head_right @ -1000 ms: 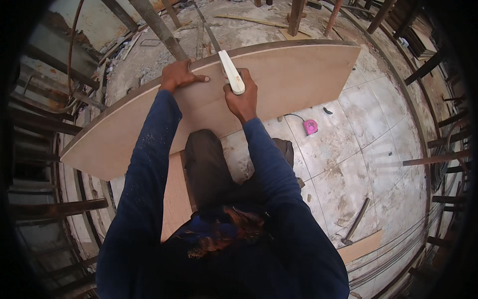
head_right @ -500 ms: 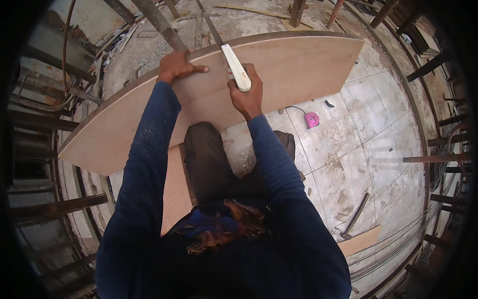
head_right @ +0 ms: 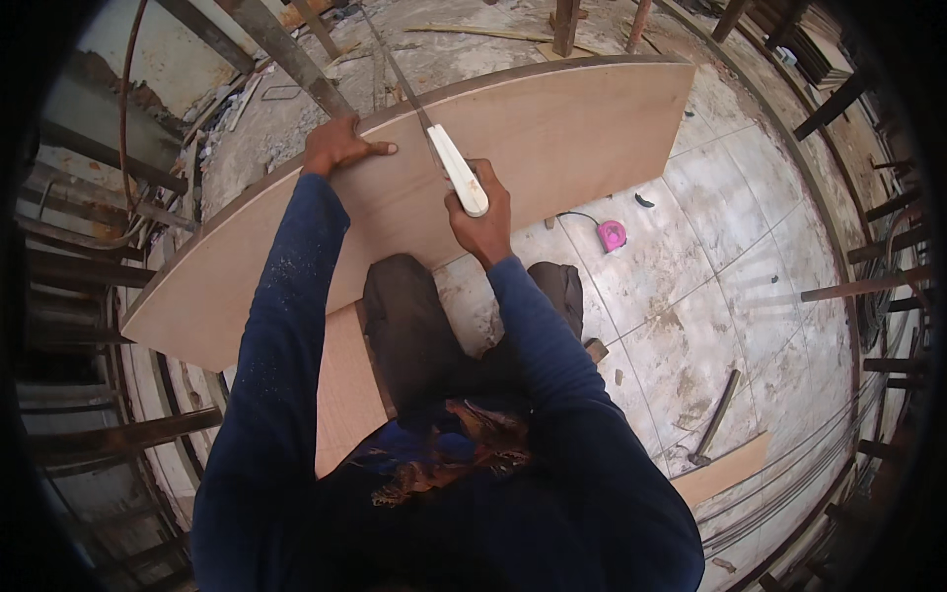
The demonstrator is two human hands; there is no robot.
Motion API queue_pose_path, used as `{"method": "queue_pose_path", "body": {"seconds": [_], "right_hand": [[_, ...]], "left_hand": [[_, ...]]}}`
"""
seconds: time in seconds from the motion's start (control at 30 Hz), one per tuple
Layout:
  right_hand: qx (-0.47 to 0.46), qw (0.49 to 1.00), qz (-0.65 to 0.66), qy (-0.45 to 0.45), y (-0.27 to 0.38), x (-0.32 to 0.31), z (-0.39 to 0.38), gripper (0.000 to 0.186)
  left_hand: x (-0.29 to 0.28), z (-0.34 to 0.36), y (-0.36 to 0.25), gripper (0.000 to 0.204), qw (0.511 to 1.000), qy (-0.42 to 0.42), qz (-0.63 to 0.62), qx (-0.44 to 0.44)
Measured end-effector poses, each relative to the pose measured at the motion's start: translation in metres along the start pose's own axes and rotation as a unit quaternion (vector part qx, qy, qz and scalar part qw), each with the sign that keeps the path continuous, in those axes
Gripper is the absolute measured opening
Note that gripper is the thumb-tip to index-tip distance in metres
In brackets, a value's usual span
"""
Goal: The person saws through a wooden board by hand while sitting on the floor, using a pencil to mark a line and then following it with a hand saw.
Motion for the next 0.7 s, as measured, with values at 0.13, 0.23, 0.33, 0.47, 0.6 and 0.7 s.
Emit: {"method": "queue_pose_path", "body": {"seconds": [0.13, 0.23, 0.33, 0.47, 0.6, 0.7], "right_hand": [[0.031, 0.999, 0.014, 0.017, 0.001, 0.010, -0.006, 0.025], [0.049, 0.996, -0.050, 0.060, 0.004, -0.050, -0.122, 0.037], [0.085, 0.992, -0.077, 0.059, 0.010, -0.100, -0.178, 0.037], [0.050, 0.998, -0.025, 0.024, -0.006, -0.027, -0.070, 0.031], [0.021, 1.000, 0.016, 0.000, -0.010, 0.014, -0.001, 0.031], [0.082, 0.996, -0.011, 0.037, 0.002, -0.017, -0.081, 0.034]], "left_hand": [[0.007, -0.003, 0.016, 0.113, 0.999, 0.043, -0.030, -0.014], [0.008, 0.001, 0.043, 0.116, 0.997, 0.055, -0.019, -0.046], [0.005, 0.017, 0.036, 0.106, 0.999, 0.020, 0.001, -0.027], [0.006, 0.004, 0.010, 0.107, 0.999, 0.034, -0.019, -0.026], [0.000, 0.011, 0.012, 0.111, 0.999, 0.043, -0.017, -0.001], [0.015, 0.007, 0.043, 0.109, 0.999, 0.017, -0.024, -0.037]]}}
Point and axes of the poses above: each hand's wrist, its own z-axis towards the middle knuckle, its own x-axis out of the palm, y = z × x, the point moved 3 cm from there along z, towards the middle knuckle, and after that the axes turned 4 degrees about x, right-handed, at the moved point
